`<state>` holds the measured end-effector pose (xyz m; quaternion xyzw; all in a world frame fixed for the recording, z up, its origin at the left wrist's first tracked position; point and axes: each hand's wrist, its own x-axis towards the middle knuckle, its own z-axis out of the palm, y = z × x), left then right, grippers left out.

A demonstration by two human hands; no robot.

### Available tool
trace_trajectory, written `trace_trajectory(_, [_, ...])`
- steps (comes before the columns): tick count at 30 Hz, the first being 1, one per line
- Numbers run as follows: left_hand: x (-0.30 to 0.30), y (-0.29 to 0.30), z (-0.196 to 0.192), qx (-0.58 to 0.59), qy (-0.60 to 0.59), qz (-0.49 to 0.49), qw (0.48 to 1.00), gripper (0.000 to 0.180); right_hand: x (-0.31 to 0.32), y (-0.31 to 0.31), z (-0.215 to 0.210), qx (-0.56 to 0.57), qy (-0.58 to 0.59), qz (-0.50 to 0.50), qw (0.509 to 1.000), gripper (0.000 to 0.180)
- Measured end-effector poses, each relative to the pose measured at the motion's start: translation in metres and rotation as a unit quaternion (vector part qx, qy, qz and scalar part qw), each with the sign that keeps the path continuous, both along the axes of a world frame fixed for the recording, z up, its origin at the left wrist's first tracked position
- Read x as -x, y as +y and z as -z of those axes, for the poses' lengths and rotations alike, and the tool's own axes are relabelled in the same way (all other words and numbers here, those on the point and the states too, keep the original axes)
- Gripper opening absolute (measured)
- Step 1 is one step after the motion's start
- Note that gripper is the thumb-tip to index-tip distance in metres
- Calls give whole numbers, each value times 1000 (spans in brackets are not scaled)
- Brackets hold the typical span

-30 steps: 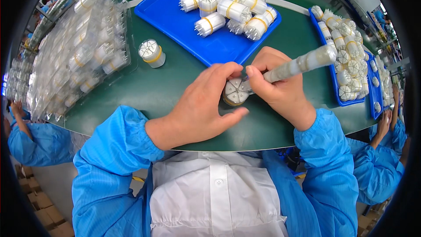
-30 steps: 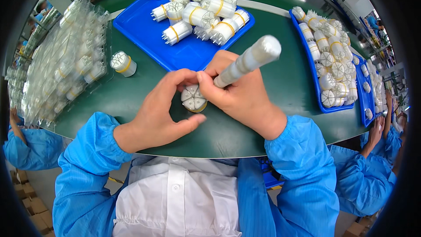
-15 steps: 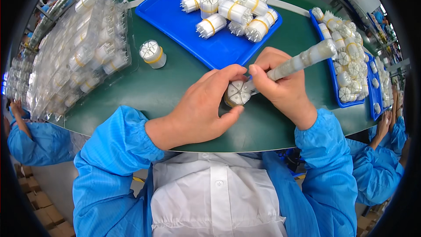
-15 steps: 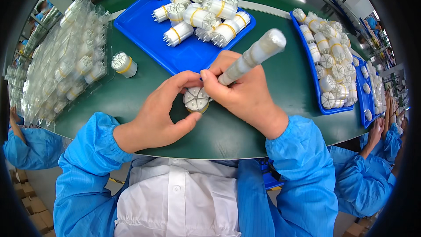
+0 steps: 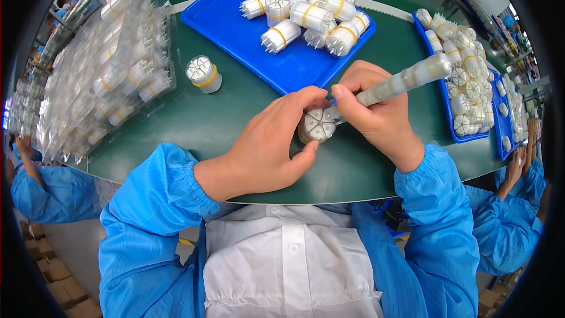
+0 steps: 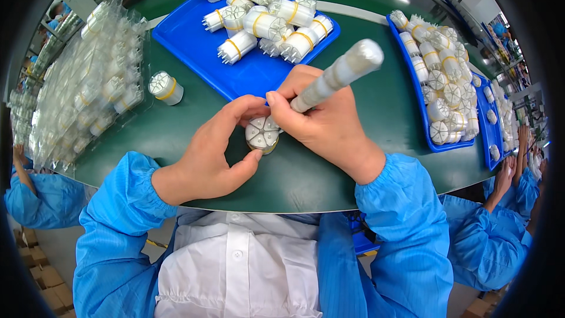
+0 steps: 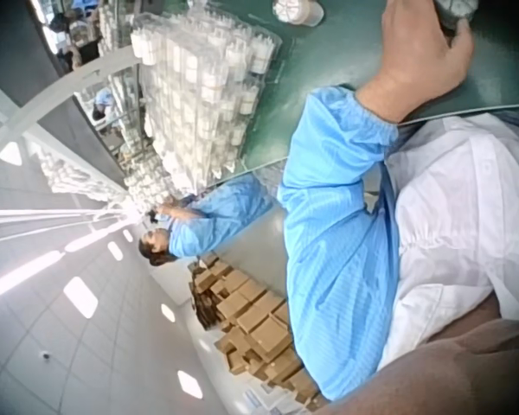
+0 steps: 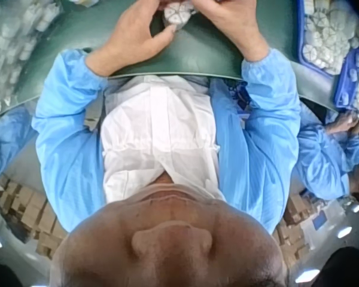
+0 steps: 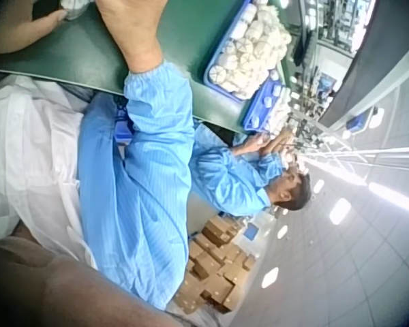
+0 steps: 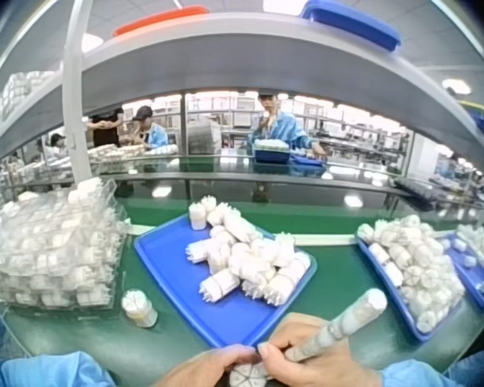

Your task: The person inserts a white cylindrical component into a small circular base using a clear plastic tool. They repeat this action for multiple units, picking them from a blue tray and placing the finished assemblies into a clear plastic packaging tray.

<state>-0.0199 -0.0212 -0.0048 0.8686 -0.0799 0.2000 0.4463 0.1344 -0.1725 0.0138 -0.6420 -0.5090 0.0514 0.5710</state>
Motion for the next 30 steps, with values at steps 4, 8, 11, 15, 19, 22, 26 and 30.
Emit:
trace_trajectory(4, [-1,1,-3,-25,7,-17,1000,71,3,4,0,10,6,-19,1000,17])
trace_trajectory(8, [1,3,-4,-87,-32,-38,995,68,2,4,-1,17,-38,-14,999,14])
trace_trajectory(11, [9,3,-15,-78,-14,-37,996,66,-1,-4,-6,-37,-53,10,998,11])
trace_trajectory(15, [45,27,-27,-129,22,-160,978,65,-1,-2,-5,-19,-53,34,998,15])
trace_trajectory(19, [66,68,-25,-216,12,-318,923,70,12,2,-4,4,-72,1,997,17])
trace_trajectory(22, [60,82,-32,-258,27,-346,901,70,13,3,-2,5,-70,8,998,17])
trace_trajectory(26, [43,92,-42,-334,81,-339,876,55,11,1,0,21,-77,22,997,17])
trace_trajectory(30, [37,99,-44,-377,85,-306,870,37,12,2,-2,24,-86,31,996,19])
